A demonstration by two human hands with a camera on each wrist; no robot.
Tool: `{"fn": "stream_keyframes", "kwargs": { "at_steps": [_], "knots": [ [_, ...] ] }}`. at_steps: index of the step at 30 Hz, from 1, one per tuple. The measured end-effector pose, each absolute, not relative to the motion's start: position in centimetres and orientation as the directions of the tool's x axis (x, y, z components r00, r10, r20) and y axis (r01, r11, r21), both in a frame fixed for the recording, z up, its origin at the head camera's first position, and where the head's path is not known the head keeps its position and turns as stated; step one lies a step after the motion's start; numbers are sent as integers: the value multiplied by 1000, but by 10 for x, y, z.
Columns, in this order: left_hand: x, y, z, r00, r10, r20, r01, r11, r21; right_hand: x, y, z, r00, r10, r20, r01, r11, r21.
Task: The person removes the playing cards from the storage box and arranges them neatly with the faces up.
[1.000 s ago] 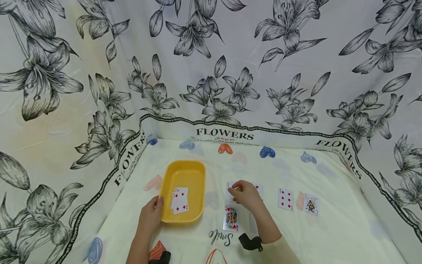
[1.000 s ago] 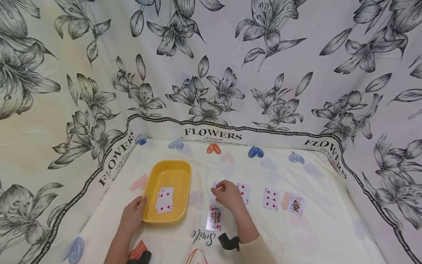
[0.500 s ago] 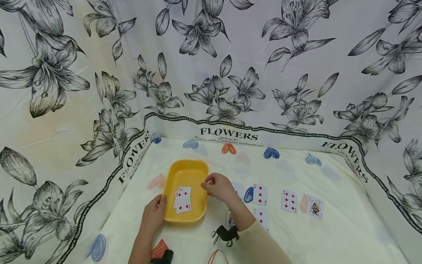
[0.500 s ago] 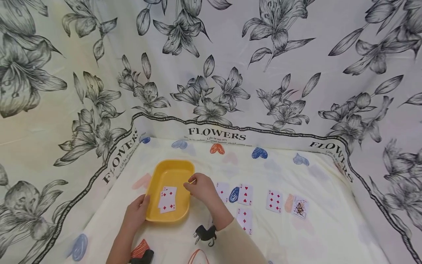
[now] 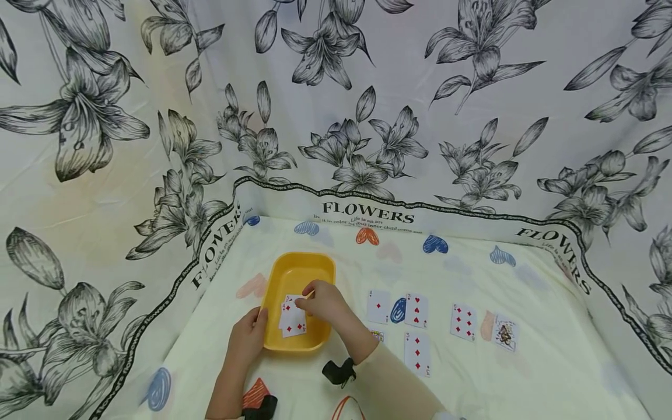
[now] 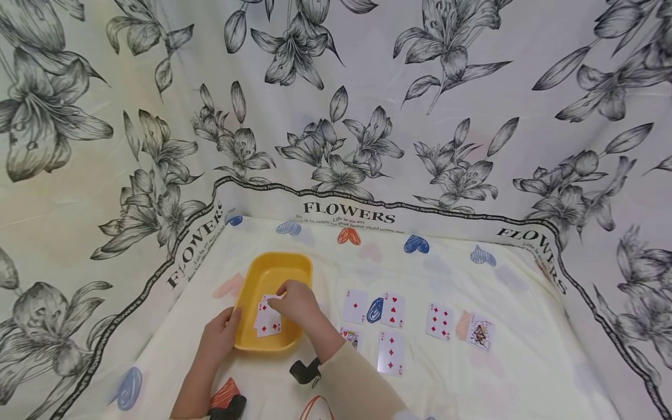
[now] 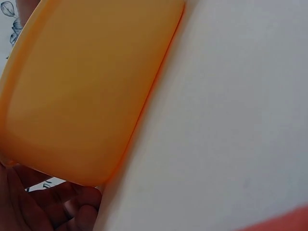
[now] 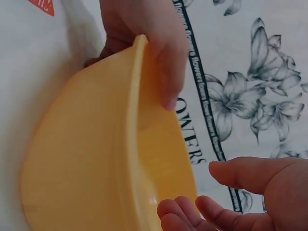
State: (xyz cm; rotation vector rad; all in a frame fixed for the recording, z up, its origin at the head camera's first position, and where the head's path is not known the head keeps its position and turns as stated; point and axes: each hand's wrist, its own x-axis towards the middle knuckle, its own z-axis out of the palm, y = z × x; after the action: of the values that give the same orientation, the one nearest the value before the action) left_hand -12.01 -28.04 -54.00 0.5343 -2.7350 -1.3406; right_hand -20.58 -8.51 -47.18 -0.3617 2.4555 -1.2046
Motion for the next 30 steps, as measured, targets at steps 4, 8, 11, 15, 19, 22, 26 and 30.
{"fn": "stream_keyframes", "kwargs": {
  "at_steps": [4, 8, 11, 15, 19, 22, 26, 30],
  "knots": [
    [-121, -280, -540, -940, -326, -102, -283, 573, 769, -206, -95, -480, -901, -374, -221, -75, 635, -769],
    [-121, -280, -541, -939, -327, -108, -287, 571, 769, -205, -105, -488, -912, -339, -229, -68, 677, -733],
    [-122, -280, -541, -937, -331, -115, -294, 565, 770, -205, -113, -493, -918, -313, -246, -58, 717, -695],
    [-122, -280, -542, -936, -332, -120, -299, 562, 771, -204, -123, -500, -924, -281, -259, -75, 798, -598],
    [-122, -281, -544, -939, -327, -110, -287, 563, 775, -202, -132, -503, -936, -251, -245, -104, 866, -489],
    [-122, -281, -544, -941, -325, -90, -272, 574, 772, -200, -137, -505, -944, -227, -240, -106, 897, -430],
    [-122, -281, -545, -942, -327, -72, -262, 586, 767, -198, -141, -508, -955, -205, -216, -112, 920, -376],
    [-122, -281, -545, -941, -330, -70, -262, 586, 766, -196, -146, -510, -963, -182, -196, -104, 930, -353]
  ]
}}
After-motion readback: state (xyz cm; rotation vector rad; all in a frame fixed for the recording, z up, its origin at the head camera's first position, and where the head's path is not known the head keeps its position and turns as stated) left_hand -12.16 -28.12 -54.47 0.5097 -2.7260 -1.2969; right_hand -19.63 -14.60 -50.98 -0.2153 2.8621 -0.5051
